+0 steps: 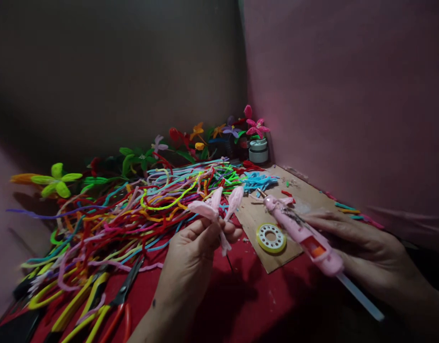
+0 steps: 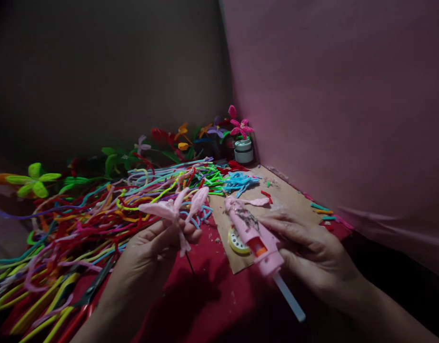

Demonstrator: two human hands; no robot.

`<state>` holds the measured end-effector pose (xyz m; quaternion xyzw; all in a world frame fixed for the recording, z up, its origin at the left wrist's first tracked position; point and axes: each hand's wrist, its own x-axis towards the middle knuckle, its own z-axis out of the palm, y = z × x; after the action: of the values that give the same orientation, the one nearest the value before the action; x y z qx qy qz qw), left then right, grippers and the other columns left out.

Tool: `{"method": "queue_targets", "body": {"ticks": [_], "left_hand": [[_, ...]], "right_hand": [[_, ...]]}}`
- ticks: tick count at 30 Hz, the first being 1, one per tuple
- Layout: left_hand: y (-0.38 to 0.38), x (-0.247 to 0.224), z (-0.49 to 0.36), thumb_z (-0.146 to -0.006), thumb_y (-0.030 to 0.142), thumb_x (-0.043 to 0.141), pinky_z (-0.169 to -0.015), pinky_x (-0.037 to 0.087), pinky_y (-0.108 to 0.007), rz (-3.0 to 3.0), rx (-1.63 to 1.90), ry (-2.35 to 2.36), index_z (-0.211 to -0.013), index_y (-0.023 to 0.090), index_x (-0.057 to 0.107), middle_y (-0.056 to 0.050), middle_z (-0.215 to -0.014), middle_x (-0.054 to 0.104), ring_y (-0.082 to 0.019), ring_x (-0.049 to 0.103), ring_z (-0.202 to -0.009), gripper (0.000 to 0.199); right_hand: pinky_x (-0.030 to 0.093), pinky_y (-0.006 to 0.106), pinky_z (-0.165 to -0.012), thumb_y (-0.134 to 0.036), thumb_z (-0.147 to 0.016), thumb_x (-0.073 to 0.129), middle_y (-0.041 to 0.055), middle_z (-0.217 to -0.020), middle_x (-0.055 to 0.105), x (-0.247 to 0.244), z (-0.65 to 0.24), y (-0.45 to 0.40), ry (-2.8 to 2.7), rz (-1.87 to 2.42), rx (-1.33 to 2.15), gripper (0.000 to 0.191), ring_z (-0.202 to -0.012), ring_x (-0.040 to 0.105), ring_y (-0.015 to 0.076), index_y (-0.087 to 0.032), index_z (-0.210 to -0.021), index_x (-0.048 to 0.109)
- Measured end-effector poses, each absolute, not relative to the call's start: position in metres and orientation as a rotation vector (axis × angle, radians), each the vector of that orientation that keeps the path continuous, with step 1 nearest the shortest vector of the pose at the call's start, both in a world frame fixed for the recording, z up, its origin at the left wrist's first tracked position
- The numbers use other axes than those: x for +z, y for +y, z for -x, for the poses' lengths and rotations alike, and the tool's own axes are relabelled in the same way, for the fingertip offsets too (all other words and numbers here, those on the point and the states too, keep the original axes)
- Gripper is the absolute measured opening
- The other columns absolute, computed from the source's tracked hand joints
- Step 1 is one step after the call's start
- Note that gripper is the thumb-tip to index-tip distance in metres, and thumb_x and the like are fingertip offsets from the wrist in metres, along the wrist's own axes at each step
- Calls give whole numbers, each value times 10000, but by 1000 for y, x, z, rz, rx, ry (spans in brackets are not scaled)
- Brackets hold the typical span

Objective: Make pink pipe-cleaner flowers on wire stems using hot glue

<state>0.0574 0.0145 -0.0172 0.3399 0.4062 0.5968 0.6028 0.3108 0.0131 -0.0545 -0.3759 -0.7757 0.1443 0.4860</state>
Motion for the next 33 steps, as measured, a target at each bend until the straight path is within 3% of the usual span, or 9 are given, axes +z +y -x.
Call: {"method": "queue_targets", "body": {"ticks": [9,20,25,27,29,33], "left_hand": [[18,-18,-57,-664,164,709,-640,532,-233,-712,1390,919,-721,96,663,-57,-681,677,-152,652,-633,100],[19,-15,-58,-662,159,711,-610,527,-196,-702,1373,923,-697,90,656,-61,-649,672,-143,649,-617,95],[19,-17,-58,-602,116,745,-582,534,-193,-615,1383,882,-678,93,664,-40,-635,671,-144,653,-591,112],[18,-17,-57,-608,122,742,-574,533,-194,-613,1359,856,-671,89,664,-41,-625,668,-144,652,-580,106],[17,-18,-57,-624,132,733,-567,531,-199,-626,1322,830,-670,84,663,-48,-617,667,-145,651,-569,97],[15,-21,-56,-682,135,689,-574,529,-218,-654,1238,791,-710,91,659,-58,-632,672,-142,649,-574,61]], "right_hand": [[508,404,-821,-254,-805,482,100,-1031,636,-76,-365,54,-1979,1281,-27,309,-954,606,236,-182,-1064,634],[487,405,-797,-202,-788,456,95,-965,612,-85,-387,95,-2163,1360,-144,417,-903,561,233,-189,-1194,551],[473,412,-807,-252,-782,495,118,-991,606,-71,-372,80,-1954,1304,-101,318,-915,568,248,-165,-1052,638],[479,384,-787,-273,-778,522,105,-964,619,-62,-353,67,-1797,1276,68,252,-882,590,232,-175,-955,673],[478,345,-789,-297,-777,555,93,-971,636,-53,-326,56,-1695,1212,451,214,-888,603,214,-183,-902,687],[494,271,-692,-244,-722,654,53,-869,665,-38,-267,48,-1384,810,1381,334,-760,621,144,-202,-1052,617]]}}
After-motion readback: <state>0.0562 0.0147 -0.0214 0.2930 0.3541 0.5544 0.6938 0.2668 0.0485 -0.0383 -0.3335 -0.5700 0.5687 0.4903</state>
